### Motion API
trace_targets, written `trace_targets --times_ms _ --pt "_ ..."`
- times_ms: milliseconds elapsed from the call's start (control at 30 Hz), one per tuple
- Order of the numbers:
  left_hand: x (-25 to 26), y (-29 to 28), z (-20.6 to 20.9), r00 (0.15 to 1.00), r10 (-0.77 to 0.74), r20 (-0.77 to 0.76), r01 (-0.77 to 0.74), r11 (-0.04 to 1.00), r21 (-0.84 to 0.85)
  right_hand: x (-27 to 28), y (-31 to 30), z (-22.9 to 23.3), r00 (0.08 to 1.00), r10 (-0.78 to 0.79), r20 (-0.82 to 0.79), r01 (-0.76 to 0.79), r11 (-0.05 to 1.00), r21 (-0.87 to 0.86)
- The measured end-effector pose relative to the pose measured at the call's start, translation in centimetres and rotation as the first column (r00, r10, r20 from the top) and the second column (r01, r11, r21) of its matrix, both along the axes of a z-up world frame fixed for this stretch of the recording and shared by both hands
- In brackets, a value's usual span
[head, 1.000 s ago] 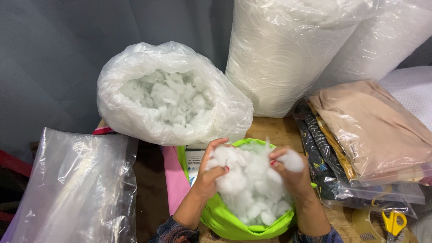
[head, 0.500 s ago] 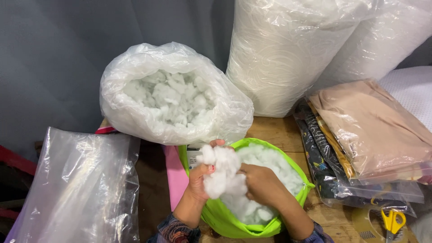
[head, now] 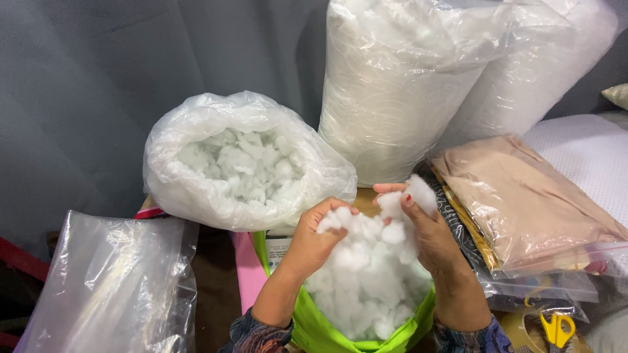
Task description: Stuffing a green pillowcase with white fiberfill material from a large plastic bag on a workshop table.
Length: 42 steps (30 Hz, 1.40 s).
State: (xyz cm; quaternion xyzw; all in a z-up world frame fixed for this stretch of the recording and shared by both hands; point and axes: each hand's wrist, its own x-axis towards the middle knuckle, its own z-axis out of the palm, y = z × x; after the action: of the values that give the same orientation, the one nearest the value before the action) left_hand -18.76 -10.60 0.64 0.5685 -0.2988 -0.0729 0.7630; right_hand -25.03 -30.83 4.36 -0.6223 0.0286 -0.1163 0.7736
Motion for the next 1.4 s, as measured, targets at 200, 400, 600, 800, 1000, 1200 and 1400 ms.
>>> trace_targets --times_ms 200,400,600,800,1000,1200,1400 --pt "-0.4 -0.1 1.4 0.999 0.049 0.004 -0.048 0.951 0.306 0.2 0.2 -0.3 0.979 0.177 0.098 -0.179 0.984 0.016" --pt "-1.8 0.3 5.4 0.999 0.014 0.038 -0.034 0.802 0.596 1.5 1.7 -0.7 0.935 0.326 0.137 -0.321 0.945 -0.058" --pt "-1.8 0.2 5.4 0.986 -0.032 0.165 -0.083 0.760 0.644 1.7 2.1 -1.5 0.972 0.231 -0.029 -0.228 0.919 -0.321" --pt "-0.8 -1.2 1.5 0.871 -0.059 0.488 -0.332 0.661 0.673 1.4 2.9 -0.2 0.954 0.260 -0.146 -0.297 0.881 -0.369" --pt "0.8 0.8 1.6 0.924 -0.098 0.370 -0.259 0.553 0.792 1.4 -1.0 1.5 0.909 0.371 -0.188 -0.385 0.582 -0.716" --pt "1.0 2.4 3.7 0.960 -0.058 0.275 -0.193 0.573 0.797 0.1 -3.6 2.5 0.934 0.354 -0.040 -0.175 0.359 -0.917" --pt "1.4 2.5 3.4 0.956 -0.094 0.277 -0.180 0.557 0.811 -0.4 -2.6 3.2 0.905 0.321 -0.279 -0.354 0.205 -0.913"
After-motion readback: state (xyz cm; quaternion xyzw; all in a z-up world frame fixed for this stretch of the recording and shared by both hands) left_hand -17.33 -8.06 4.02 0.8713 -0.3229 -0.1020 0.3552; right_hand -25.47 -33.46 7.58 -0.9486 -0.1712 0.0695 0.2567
